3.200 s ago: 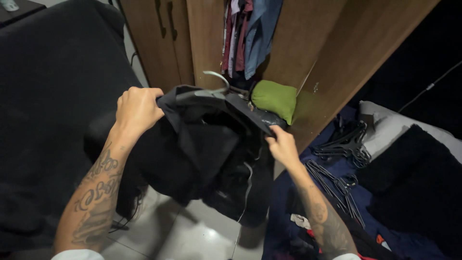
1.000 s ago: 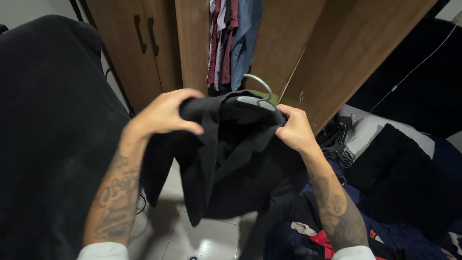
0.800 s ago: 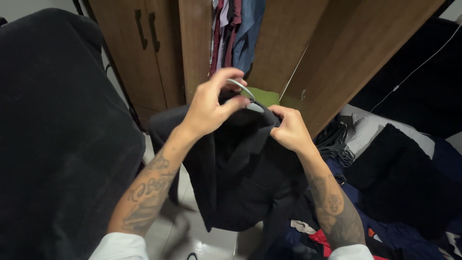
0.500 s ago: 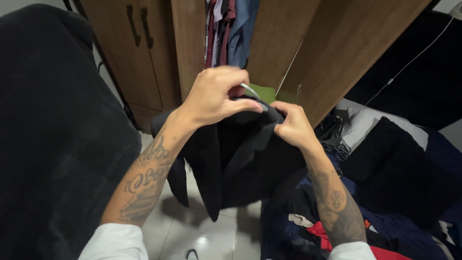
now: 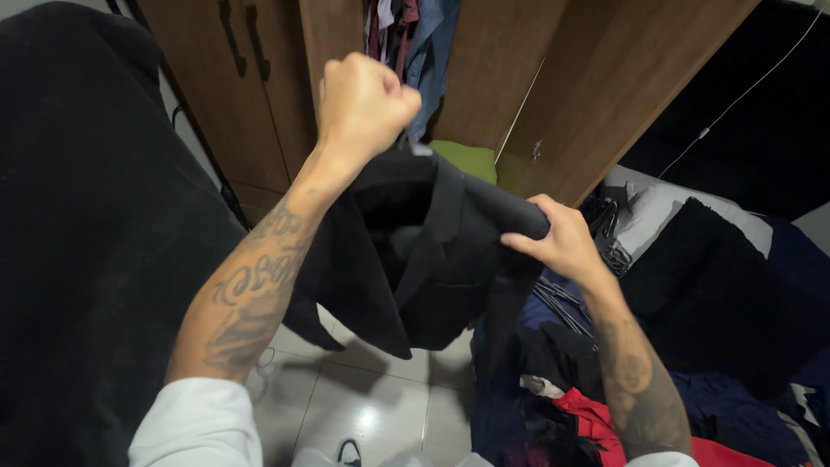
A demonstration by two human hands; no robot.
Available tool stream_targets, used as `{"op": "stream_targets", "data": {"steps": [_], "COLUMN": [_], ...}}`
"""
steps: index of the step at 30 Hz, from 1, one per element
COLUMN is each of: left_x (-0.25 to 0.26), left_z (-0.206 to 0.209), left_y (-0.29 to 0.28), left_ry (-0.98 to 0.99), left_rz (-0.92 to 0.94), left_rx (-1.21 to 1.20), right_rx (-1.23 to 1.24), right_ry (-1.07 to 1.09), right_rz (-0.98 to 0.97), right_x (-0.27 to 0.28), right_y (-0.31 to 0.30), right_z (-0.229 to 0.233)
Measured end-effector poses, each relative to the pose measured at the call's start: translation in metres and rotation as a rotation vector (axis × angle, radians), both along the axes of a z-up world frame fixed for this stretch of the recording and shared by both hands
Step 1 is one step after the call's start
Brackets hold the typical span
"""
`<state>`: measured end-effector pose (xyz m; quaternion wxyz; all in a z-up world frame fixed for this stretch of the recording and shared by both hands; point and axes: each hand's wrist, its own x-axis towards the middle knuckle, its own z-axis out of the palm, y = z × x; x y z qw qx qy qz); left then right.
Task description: The person picks up a jacket and a pair of pants from a bed, places them onto hangers, and then hangs them inside a wooden wardrobe.
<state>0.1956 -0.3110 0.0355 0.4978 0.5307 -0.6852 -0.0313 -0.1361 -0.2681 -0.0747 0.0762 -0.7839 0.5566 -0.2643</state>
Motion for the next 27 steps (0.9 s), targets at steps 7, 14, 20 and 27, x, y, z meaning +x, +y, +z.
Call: {"op": "stream_targets", "data": {"steps": [7,14,20,27], "left_x": [-0.011,-0.002,-0.032,-0.063], "left_z": [0.000,0.020,0.038,0.044], "left_y": [-0.008,-0.009,0.003,0.025], "left_ry": [-0.009,-0.241,-0.299,-0.251], "left_rz": [0.109,0.076,0.112,-0.207], "left_rx": [0.034,-0.384,-0.537,-0.632], "right_rx": [-0.096,0.243,0.101,0.061], "right_ry": [-0.242,0.013,-0.028,-0.366], "right_rz": [-0.004,0.057,0.148,0.388], "right_x": [0.007,-0.041,0.006,0.111], "right_y": [0.010,0.004,0.034,0.013], "right_z": [-0.013,-0.015,0.063,0.092]}}
